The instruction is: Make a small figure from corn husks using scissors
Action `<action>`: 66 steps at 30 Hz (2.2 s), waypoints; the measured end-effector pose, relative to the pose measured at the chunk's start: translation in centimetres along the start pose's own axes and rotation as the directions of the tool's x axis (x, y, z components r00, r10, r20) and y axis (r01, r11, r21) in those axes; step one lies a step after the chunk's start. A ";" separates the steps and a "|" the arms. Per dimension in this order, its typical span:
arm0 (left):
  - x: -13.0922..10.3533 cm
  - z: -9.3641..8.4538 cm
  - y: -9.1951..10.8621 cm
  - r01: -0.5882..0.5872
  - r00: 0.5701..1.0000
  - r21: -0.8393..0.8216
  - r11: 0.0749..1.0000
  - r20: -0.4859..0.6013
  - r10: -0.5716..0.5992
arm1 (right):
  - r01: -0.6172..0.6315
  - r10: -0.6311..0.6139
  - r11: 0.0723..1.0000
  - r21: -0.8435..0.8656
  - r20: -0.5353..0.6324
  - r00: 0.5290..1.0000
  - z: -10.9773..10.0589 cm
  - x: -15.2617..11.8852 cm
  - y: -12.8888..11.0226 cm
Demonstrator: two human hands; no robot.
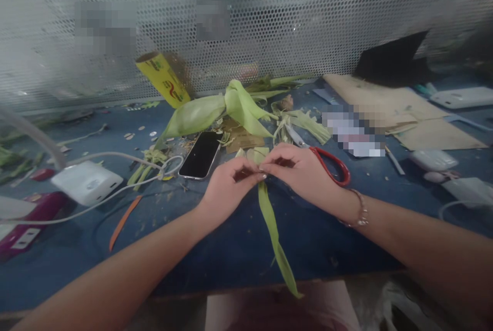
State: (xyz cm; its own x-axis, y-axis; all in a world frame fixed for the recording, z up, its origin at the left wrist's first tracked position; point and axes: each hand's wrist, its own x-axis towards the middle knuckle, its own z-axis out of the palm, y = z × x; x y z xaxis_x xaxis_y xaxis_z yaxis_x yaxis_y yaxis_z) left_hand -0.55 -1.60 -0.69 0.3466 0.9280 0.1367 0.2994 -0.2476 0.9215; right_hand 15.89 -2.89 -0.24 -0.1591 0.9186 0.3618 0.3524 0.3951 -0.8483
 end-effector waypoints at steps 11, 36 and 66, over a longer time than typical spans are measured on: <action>0.3 0.1 -0.1 0.017 1.000 -0.020 1.000 0.019 -0.017 | -0.096 0.094 0.995 0.030 0.069 0.993 0.1 0.0 -0.1; 0.5 0.0 -0.5 0.087 0.996 -0.105 0.991 -0.022 -0.090 | -0.001 0.015 0.993 -0.116 0.119 0.993 0.1 0.0 0.3; 0.1 -0.1 -0.1 -0.030 0.998 0.017 0.999 -0.051 0.031 | 0.090 -0.059 0.975 -0.203 0.150 0.987 -0.3 0.2 0.6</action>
State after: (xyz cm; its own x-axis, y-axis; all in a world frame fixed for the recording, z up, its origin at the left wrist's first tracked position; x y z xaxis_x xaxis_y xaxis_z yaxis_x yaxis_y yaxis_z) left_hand -0.62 -1.46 -0.69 0.3097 0.9329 0.1836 0.3038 -0.2801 0.9106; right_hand 16.30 -2.51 -0.56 -0.3160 0.8820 0.3496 0.5163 0.4690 -0.7165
